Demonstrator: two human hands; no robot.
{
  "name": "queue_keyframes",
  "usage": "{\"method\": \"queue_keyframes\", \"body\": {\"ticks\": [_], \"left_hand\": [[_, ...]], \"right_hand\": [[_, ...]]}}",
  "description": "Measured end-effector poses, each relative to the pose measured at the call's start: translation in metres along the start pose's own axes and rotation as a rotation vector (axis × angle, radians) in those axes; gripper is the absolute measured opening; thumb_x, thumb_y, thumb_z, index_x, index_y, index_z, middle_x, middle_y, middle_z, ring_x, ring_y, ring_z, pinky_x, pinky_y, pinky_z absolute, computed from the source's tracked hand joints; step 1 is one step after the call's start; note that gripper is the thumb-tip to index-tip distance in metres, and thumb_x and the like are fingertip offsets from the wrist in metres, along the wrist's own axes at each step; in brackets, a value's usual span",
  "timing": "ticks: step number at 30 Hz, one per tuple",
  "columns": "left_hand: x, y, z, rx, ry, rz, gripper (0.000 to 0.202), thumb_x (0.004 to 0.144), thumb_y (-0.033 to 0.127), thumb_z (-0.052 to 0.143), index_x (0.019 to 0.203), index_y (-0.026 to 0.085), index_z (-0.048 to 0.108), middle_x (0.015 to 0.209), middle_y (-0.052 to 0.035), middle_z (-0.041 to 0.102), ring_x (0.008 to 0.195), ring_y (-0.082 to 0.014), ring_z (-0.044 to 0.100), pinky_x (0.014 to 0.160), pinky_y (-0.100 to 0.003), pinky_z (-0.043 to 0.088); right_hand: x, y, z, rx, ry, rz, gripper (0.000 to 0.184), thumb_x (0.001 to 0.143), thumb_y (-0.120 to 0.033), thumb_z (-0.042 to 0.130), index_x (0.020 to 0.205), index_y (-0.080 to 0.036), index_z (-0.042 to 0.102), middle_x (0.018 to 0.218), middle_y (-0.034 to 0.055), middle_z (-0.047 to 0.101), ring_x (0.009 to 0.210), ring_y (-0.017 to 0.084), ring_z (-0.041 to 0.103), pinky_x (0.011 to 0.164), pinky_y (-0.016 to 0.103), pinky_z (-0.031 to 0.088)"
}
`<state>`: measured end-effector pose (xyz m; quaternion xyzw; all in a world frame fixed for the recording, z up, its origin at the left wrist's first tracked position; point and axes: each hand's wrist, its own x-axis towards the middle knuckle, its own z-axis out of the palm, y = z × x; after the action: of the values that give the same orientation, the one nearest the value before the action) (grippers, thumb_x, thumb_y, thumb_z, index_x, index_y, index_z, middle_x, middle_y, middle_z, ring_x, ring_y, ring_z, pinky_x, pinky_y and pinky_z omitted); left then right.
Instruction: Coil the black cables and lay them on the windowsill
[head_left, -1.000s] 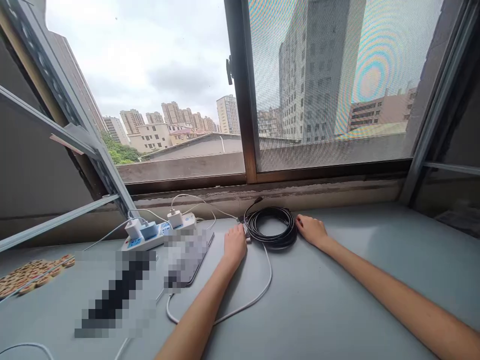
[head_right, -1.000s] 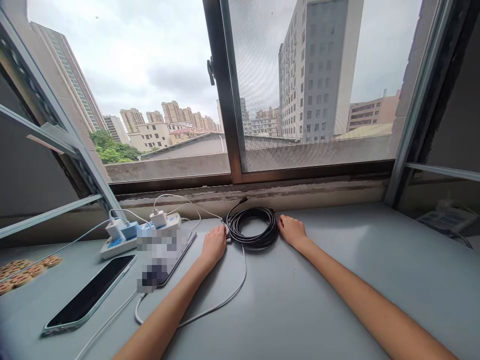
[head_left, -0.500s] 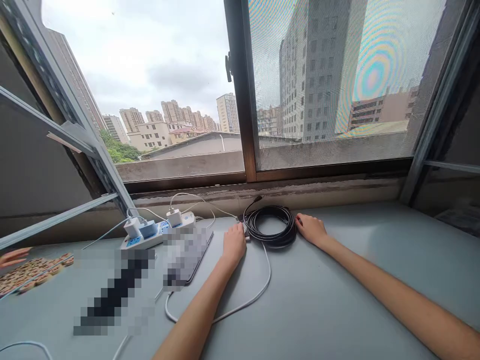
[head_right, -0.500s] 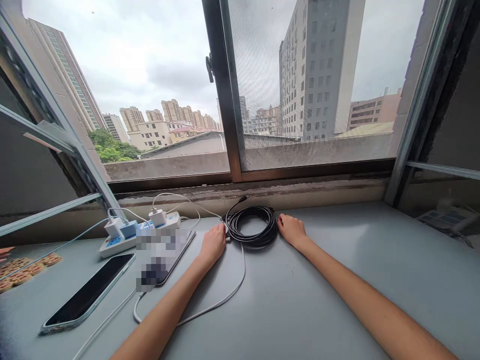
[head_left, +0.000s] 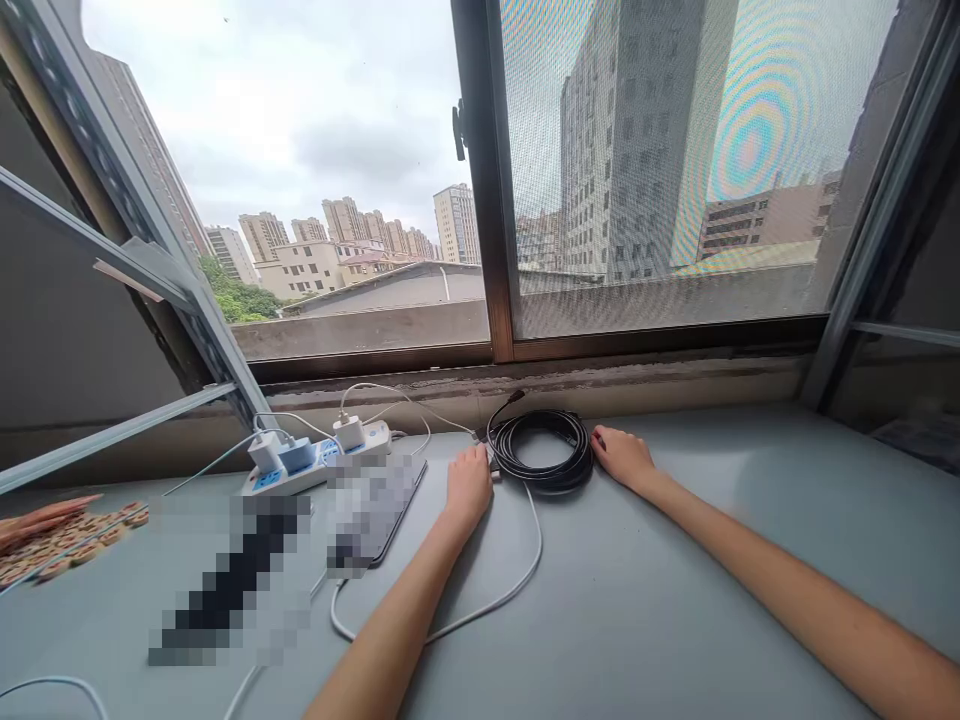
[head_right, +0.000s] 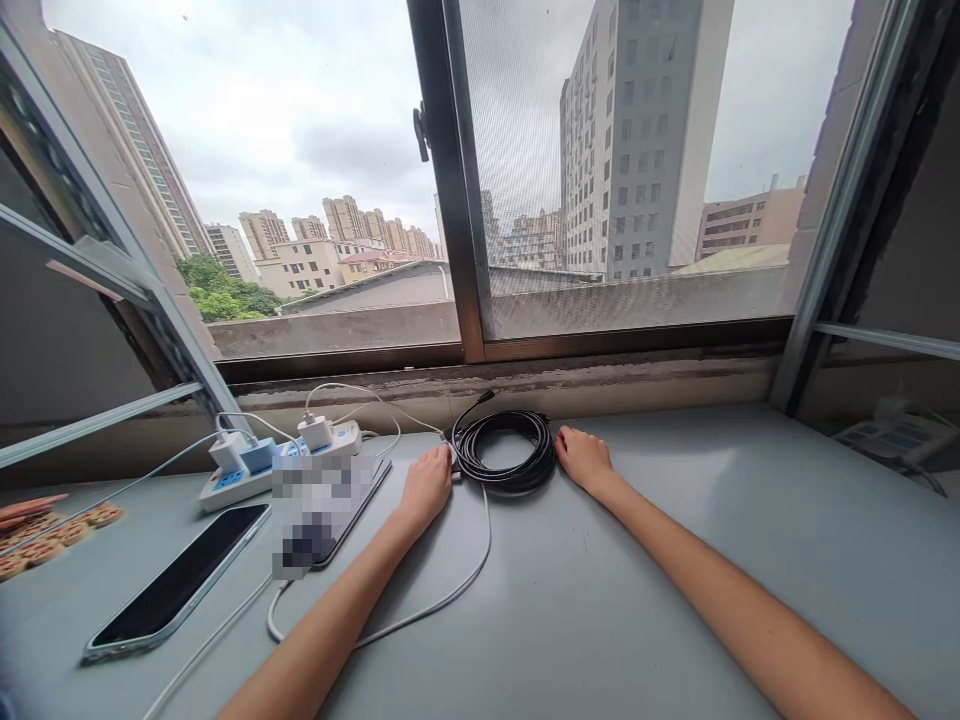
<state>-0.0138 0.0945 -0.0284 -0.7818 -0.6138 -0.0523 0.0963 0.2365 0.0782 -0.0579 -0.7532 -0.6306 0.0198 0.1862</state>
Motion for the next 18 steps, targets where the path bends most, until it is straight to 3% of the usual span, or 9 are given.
{"method": "queue_keyframes", "body": {"ticks": [7, 10, 13, 18], "left_hand": [[-0.007, 0.008, -0.005, 0.035, -0.027, 0.039, 0.032, 0.084, 0.001, 0.032, 0.108, 0.015, 0.05, 0.106, -0.0143, 0.057, 0.1, -0.0266, 0.054, 0.079, -0.034, 0.039], [-0.011, 0.013, -0.008, 0.049, -0.033, 0.05, 0.033, 0.083, -0.001, 0.033, 0.108, 0.014, 0.05, 0.106, -0.0154, 0.057, 0.099, -0.0266, 0.055, 0.08, -0.034, 0.039], [-0.012, 0.013, -0.012, 0.065, -0.047, 0.052, 0.032, 0.084, 0.0, 0.034, 0.107, 0.014, 0.051, 0.105, -0.0145, 0.058, 0.098, -0.026, 0.057, 0.08, -0.034, 0.04], [-0.012, 0.009, -0.021, 0.085, -0.042, 0.026, 0.03, 0.085, 0.004, 0.037, 0.107, 0.015, 0.053, 0.101, -0.0134, 0.06, 0.098, -0.0273, 0.057, 0.081, -0.035, 0.041]], "right_hand": [[0.008, 0.003, -0.007, 0.246, -0.013, 0.149, 0.039, 0.103, -0.032, 0.022, 0.118, -0.023, 0.057, 0.108, 0.0046, 0.062, 0.098, 0.024, 0.057, 0.073, 0.029, 0.04], [0.014, 0.002, -0.011, 0.363, -0.091, 0.196, 0.041, 0.098, -0.048, 0.034, 0.109, -0.023, 0.064, 0.101, 0.0042, 0.065, 0.093, 0.025, 0.059, 0.075, 0.03, 0.041], [0.017, -0.002, -0.012, 0.457, -0.148, 0.188, 0.036, 0.086, -0.051, 0.056, 0.103, -0.022, 0.068, 0.101, 0.0045, 0.064, 0.096, 0.027, 0.057, 0.078, 0.03, 0.04], [0.019, -0.008, -0.014, 0.601, -0.192, 0.137, 0.05, 0.088, -0.059, 0.045, 0.093, -0.015, 0.07, 0.092, 0.0075, 0.065, 0.085, 0.024, 0.058, 0.073, 0.028, 0.043]]}}
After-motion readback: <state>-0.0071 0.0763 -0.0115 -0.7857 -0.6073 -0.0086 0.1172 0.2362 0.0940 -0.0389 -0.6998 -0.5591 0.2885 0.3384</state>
